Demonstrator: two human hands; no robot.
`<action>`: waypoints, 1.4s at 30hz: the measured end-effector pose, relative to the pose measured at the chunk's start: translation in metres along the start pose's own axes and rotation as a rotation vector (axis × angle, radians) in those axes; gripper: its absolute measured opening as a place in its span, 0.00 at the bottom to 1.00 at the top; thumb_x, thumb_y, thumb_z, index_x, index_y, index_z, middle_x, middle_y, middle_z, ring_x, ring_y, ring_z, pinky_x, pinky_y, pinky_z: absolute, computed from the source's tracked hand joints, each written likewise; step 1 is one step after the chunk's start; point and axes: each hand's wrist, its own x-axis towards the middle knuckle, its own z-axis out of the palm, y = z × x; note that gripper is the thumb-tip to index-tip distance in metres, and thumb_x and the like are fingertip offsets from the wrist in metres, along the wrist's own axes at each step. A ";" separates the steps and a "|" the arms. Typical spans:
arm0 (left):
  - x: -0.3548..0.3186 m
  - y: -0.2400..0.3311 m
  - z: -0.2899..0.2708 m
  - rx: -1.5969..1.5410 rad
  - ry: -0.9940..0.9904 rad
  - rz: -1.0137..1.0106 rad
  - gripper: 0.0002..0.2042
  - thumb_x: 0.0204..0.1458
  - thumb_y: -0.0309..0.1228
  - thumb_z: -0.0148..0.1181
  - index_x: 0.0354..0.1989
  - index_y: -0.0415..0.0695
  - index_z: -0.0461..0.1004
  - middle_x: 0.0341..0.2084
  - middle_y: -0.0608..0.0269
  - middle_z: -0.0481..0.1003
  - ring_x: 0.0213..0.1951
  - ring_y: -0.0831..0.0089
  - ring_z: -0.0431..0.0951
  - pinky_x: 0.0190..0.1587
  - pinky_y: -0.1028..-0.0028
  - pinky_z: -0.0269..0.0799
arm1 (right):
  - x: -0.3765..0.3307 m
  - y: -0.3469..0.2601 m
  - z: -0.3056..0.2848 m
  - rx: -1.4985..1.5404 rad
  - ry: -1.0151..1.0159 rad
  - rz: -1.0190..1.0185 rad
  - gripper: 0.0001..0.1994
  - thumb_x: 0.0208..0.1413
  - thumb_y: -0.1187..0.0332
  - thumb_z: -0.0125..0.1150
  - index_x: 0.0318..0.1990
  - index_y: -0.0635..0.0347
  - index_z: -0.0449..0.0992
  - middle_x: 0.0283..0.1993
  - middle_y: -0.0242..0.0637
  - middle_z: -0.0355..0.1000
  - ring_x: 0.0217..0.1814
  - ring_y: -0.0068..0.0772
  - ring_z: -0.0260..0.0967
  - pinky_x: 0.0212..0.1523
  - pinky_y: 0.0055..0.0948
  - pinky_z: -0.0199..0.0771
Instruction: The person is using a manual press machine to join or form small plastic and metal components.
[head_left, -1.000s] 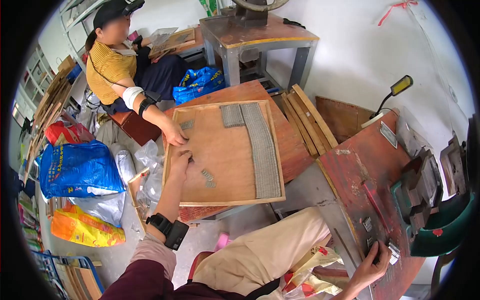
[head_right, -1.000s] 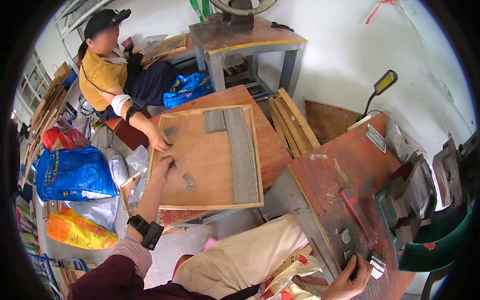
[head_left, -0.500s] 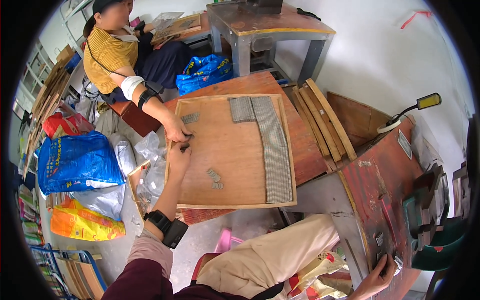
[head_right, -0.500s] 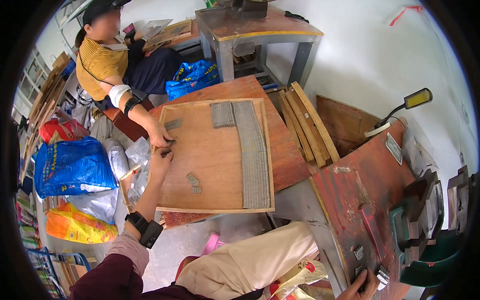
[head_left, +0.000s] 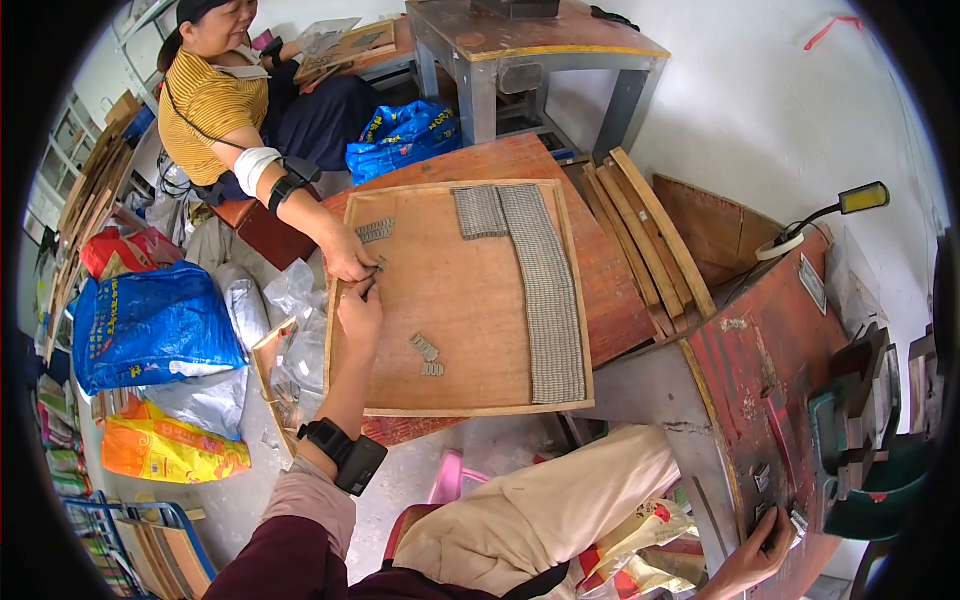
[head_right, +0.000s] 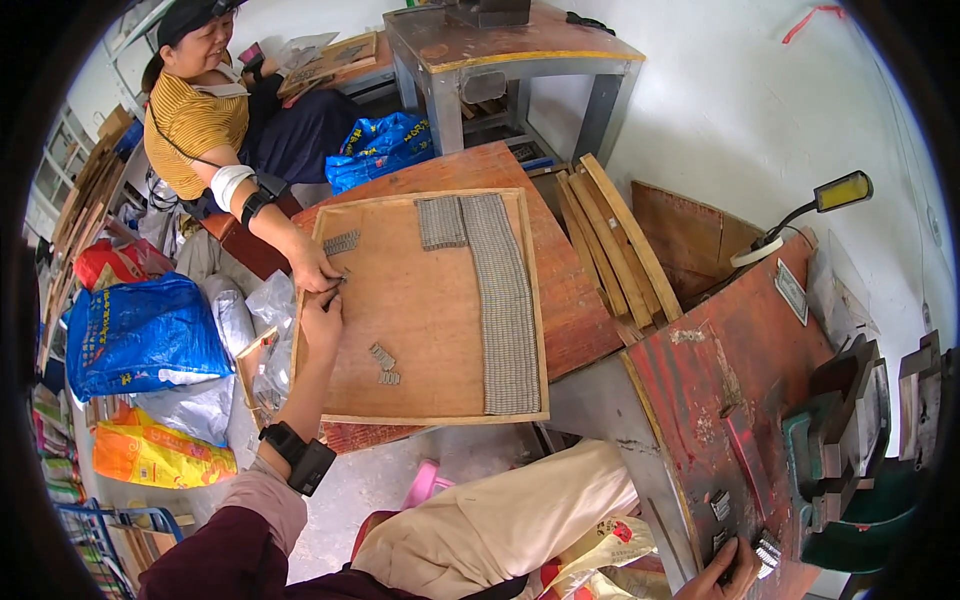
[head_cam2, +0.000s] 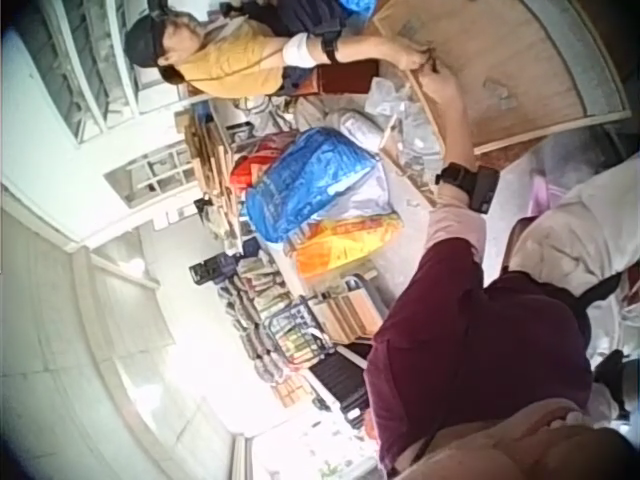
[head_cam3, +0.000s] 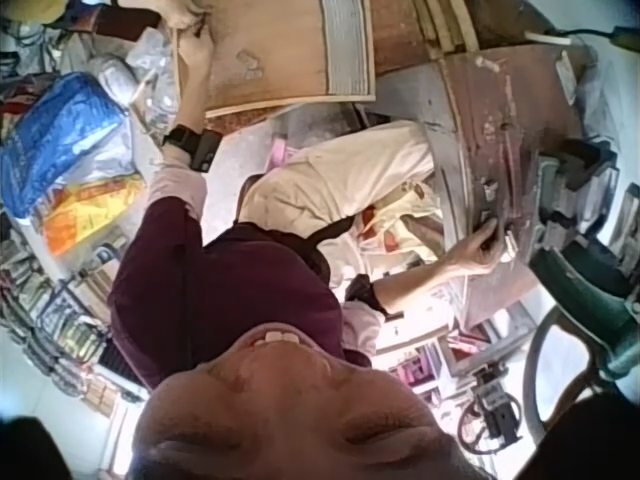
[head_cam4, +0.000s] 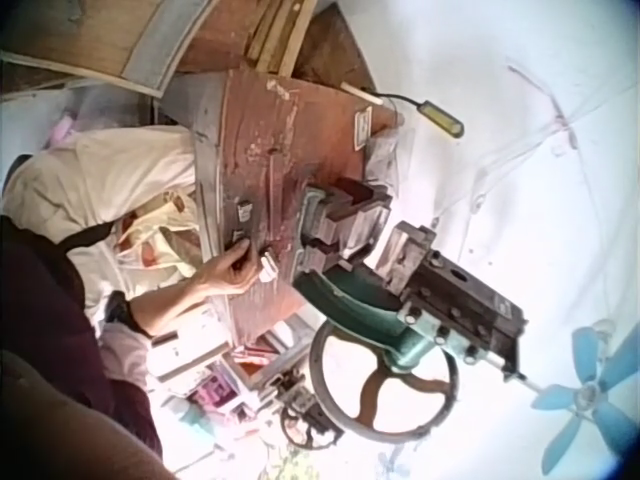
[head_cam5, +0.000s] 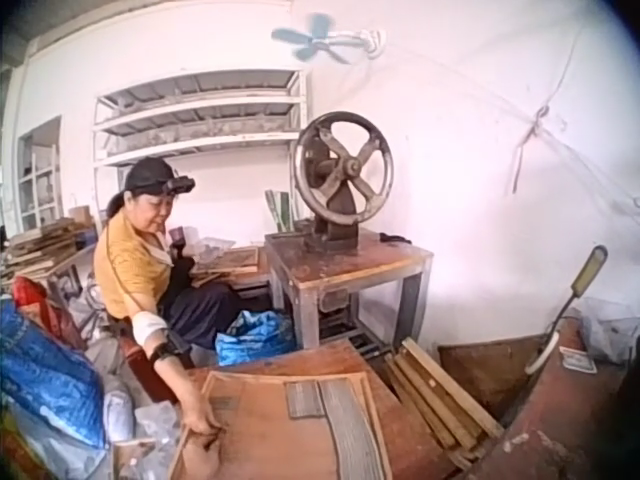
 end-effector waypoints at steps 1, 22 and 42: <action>-0.002 0.005 -0.002 0.033 0.009 0.005 0.11 0.49 0.29 0.57 0.40 0.40 0.78 0.36 0.49 0.77 0.36 0.60 0.77 0.42 0.67 0.69 | 0.000 0.000 0.000 -0.002 0.003 0.003 0.11 0.51 0.67 0.64 0.32 0.70 0.80 0.28 0.46 0.76 0.25 0.36 0.73 0.27 0.31 0.74; 0.022 0.025 0.011 0.304 -0.018 -0.156 0.11 0.48 0.35 0.58 0.36 0.43 0.77 0.34 0.49 0.76 0.39 0.52 0.76 0.42 0.59 0.70 | -0.012 0.027 0.004 0.021 -0.092 0.047 0.08 0.56 0.73 0.54 0.38 0.70 0.75 0.36 0.42 0.72 0.36 0.37 0.69 0.39 0.32 0.69; -0.255 0.295 -0.105 -0.978 -1.783 0.033 0.09 0.48 0.17 0.57 0.35 0.38 0.64 0.27 0.58 0.73 0.27 0.76 0.75 0.29 0.77 0.74 | -0.049 -0.039 -0.040 0.651 -0.344 0.042 0.14 0.43 0.79 0.65 0.41 0.63 0.75 0.39 0.41 0.73 0.38 0.39 0.72 0.38 0.31 0.74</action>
